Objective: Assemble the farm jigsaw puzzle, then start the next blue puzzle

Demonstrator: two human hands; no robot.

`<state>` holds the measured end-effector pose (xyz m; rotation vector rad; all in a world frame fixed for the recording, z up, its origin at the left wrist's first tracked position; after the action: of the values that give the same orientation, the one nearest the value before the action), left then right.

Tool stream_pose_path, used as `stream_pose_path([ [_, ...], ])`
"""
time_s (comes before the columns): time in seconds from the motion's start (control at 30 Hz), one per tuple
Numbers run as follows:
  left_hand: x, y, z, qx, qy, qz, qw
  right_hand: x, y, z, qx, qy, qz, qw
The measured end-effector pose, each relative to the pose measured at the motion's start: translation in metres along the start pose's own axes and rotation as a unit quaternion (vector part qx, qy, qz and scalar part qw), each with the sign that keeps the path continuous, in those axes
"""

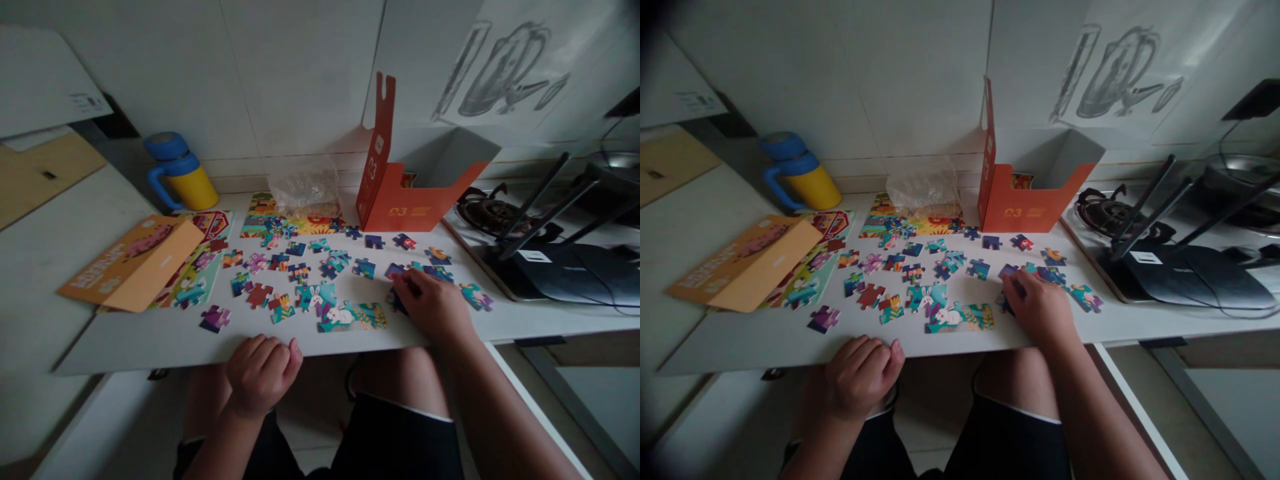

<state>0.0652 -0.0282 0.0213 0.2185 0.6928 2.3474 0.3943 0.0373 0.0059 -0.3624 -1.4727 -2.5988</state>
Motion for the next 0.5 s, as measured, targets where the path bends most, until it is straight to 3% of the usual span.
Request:
stream_pose_path([
  [0.5,0.0025,-0.0005,-0.0057,-0.008,0.014,0.0,1.0,0.0032,-0.0048,-0.0063,0.005,0.03,-0.044,0.999],
])
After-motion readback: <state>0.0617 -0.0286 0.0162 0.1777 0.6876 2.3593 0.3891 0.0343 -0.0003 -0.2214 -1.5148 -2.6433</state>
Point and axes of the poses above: each hand's wrist, its own z-axis towards the middle knuckle, its own y-axis out of the back of the hand, x = y × z, the point moved 8 cm from there along z, towards the middle knuckle, and after that the axes turned 10 degrees about -x, right-handed, at the moved point
